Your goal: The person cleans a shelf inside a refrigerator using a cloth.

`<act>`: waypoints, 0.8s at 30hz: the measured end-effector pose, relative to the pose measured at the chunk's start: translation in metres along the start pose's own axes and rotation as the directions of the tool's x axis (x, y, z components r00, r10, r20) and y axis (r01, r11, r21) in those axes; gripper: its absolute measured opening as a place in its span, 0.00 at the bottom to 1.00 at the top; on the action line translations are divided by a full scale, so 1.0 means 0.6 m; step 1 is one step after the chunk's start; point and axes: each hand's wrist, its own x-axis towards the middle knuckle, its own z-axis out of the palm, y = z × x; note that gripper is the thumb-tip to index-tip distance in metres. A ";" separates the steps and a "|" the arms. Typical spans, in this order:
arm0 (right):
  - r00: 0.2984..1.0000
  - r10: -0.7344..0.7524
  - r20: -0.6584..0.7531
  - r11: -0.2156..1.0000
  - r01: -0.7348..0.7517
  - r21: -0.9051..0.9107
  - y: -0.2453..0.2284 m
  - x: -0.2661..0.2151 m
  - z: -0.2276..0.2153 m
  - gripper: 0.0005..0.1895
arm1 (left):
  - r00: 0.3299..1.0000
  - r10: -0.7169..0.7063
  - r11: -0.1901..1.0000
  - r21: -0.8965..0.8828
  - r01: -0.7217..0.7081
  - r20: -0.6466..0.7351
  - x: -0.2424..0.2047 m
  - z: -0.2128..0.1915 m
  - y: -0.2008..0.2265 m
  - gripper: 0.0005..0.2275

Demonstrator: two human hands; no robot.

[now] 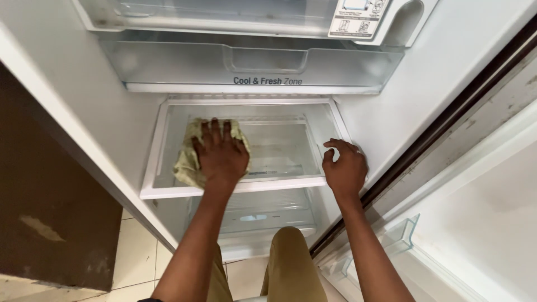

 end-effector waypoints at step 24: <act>0.999 0.025 -0.033 0.998 -0.026 -0.052 0.019 0.005 0.014 0.13 | 0.807 0.525 0.371 -0.782 -0.502 -0.269 -0.022 -0.053 0.186 0.21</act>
